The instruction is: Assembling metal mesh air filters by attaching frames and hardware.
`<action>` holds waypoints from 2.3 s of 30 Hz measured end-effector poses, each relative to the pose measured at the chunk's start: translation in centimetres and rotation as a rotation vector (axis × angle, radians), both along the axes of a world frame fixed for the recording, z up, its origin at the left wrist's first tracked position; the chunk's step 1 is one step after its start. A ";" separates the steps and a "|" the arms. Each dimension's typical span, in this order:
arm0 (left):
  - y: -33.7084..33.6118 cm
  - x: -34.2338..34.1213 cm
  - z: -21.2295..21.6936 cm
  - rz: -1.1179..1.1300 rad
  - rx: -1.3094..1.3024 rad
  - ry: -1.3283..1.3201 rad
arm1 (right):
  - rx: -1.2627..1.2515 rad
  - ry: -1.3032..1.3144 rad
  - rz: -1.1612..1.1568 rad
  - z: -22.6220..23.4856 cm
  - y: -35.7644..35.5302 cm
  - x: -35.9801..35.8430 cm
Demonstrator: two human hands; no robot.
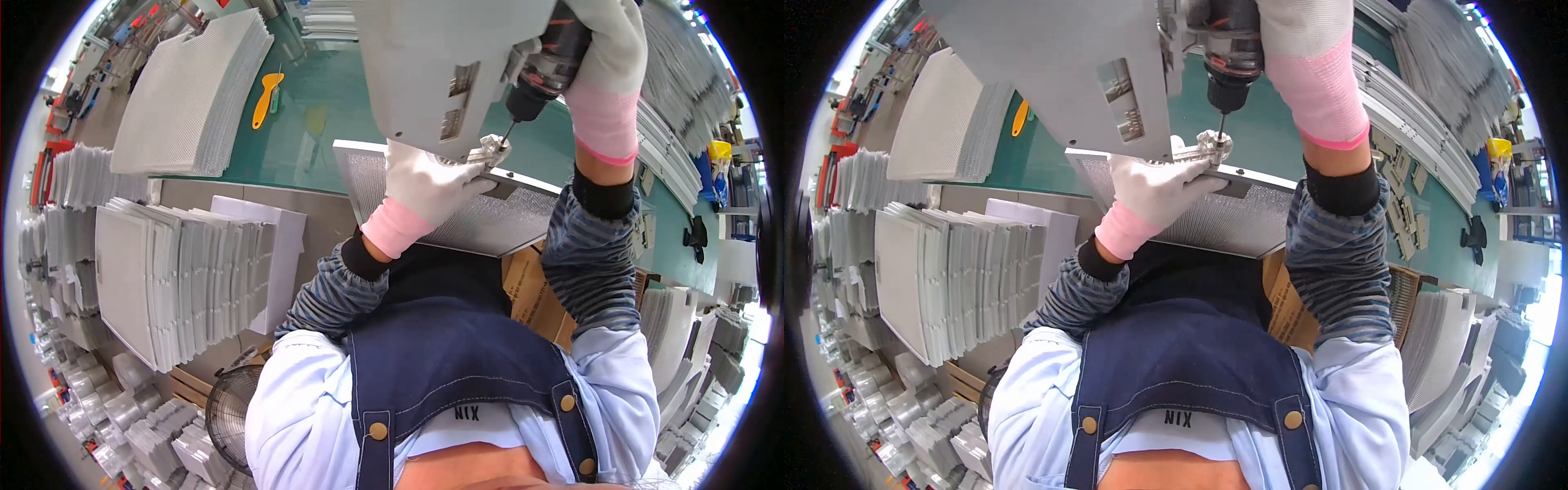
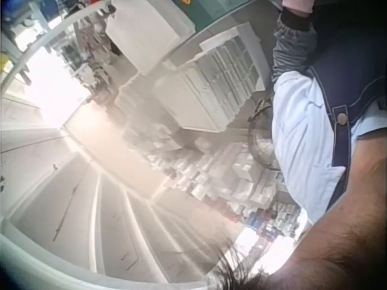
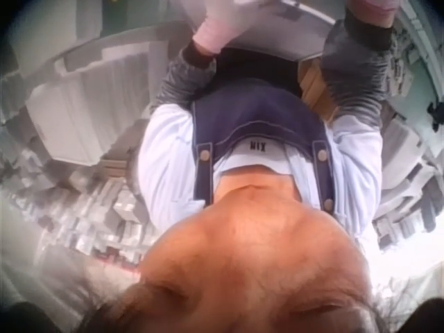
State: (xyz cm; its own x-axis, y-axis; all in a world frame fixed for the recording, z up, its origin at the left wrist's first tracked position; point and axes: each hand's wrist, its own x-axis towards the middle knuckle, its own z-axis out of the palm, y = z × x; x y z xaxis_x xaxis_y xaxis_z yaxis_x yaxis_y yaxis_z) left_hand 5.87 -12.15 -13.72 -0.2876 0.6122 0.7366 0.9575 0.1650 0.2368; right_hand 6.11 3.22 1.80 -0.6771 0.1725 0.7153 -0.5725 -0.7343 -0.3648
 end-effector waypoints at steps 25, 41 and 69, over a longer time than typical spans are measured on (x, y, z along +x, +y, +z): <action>-5.0 -5.0 5.6 -0.318 -0.343 -0.087 | 1.038 -1.100 -0.699 0.3 5.0 9.2; -15.1 -9.7 4.0 0.006 -0.254 -0.794 | 1.270 -1.314 -0.537 -17.7 15.4 13.8; -19.4 -3.8 -2.2 -0.114 -0.270 0.028 | 1.852 -0.889 -1.596 -23.0 10.5 20.8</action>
State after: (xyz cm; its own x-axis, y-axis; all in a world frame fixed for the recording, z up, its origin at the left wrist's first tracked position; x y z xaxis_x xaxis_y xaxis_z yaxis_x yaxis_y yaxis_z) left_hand 2.10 -31.53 -15.97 -0.1875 0.8145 0.5491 0.9790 0.1094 0.1719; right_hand 26.88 13.71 -21.25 -0.7865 0.4256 0.4476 0.4123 0.9013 -0.1327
